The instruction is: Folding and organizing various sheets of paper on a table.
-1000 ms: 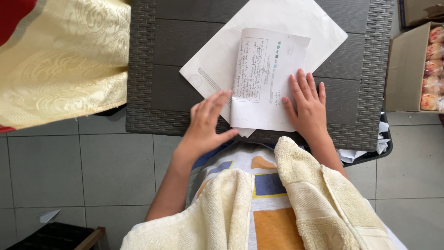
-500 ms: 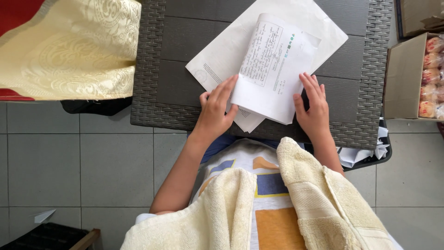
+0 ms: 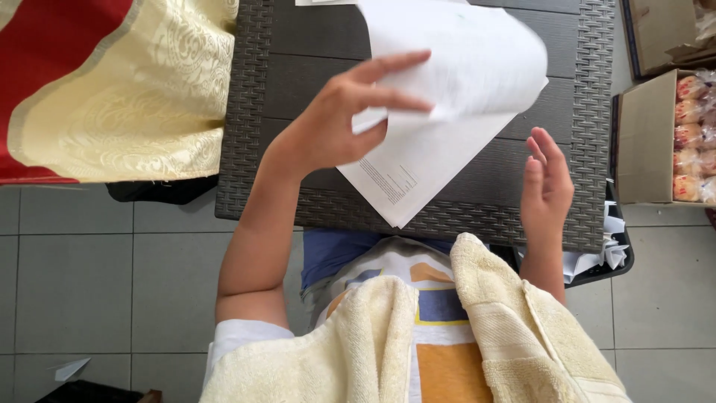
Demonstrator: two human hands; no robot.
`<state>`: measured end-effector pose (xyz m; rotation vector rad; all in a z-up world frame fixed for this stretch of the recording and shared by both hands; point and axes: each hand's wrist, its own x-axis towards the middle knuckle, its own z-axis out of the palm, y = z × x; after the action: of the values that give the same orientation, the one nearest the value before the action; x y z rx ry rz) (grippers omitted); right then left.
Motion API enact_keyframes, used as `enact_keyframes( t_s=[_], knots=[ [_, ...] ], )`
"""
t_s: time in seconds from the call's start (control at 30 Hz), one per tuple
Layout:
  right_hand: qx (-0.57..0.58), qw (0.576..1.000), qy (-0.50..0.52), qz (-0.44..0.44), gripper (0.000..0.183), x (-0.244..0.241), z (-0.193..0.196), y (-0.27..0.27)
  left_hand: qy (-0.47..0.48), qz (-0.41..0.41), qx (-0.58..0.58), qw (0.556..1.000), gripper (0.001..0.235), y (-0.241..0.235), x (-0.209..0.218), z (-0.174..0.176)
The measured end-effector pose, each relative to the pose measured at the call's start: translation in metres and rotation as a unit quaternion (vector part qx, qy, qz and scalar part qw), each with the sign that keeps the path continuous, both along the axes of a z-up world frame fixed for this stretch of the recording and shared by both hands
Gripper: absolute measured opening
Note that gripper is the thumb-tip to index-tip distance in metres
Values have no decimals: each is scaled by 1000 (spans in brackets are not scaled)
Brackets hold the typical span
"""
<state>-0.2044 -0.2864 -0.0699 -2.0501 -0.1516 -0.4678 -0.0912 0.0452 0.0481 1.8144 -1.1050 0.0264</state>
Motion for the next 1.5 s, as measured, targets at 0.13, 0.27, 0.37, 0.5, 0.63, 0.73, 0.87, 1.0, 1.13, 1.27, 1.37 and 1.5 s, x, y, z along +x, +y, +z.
enact_keyframes(
  t_s=[0.13, 0.27, 0.37, 0.5, 0.63, 0.73, 0.87, 1.0, 1.13, 1.27, 1.37, 1.5],
  knots=[
    [191, 972, 133, 40, 60, 3, 0, -6, 147, -64, -4, 987, 58, 14, -16, -24],
    [182, 946, 246, 107, 76, 20, 0, 4, 226, -64, -46, 971, 61, 35, -33, -42],
    [210, 935, 217, 186, 52, 26, 2, 10, 212, -73, -114, 968, 60, 48, -38, -38],
    [191, 952, 136, 198, 39, 36, 20, 15, 180, -64, -145, 971, 59, 56, -42, -16],
    [245, 936, 77, 240, 52, 34, 42, 10, 151, -48, -156, 975, 60, 57, -42, -15],
    [239, 943, 147, 178, 58, 44, 35, 11, 117, 41, -142, 982, 52, 56, -23, -40],
    [91, 965, 247, 10, 45, 61, -16, 3, 68, 324, 14, 943, 53, 51, -9, -82],
    [79, 963, 254, -41, 34, 47, -40, -6, 71, 261, 37, 962, 38, 6, -37, -103],
    [172, 964, 204, -10, 38, 48, -57, -16, 29, 258, 183, 948, 49, -41, -58, -158],
    [316, 919, 234, -4, 41, 54, -69, -33, -6, 261, 343, 902, 74, -57, -69, -183],
    [407, 884, 223, 49, 40, 80, -71, -56, 0, 244, 348, 905, 74, -51, -66, -182],
    [237, 957, 95, 139, 60, 73, -15, -10, 5, 248, 350, 904, 73, -52, -66, -183]
  ],
)
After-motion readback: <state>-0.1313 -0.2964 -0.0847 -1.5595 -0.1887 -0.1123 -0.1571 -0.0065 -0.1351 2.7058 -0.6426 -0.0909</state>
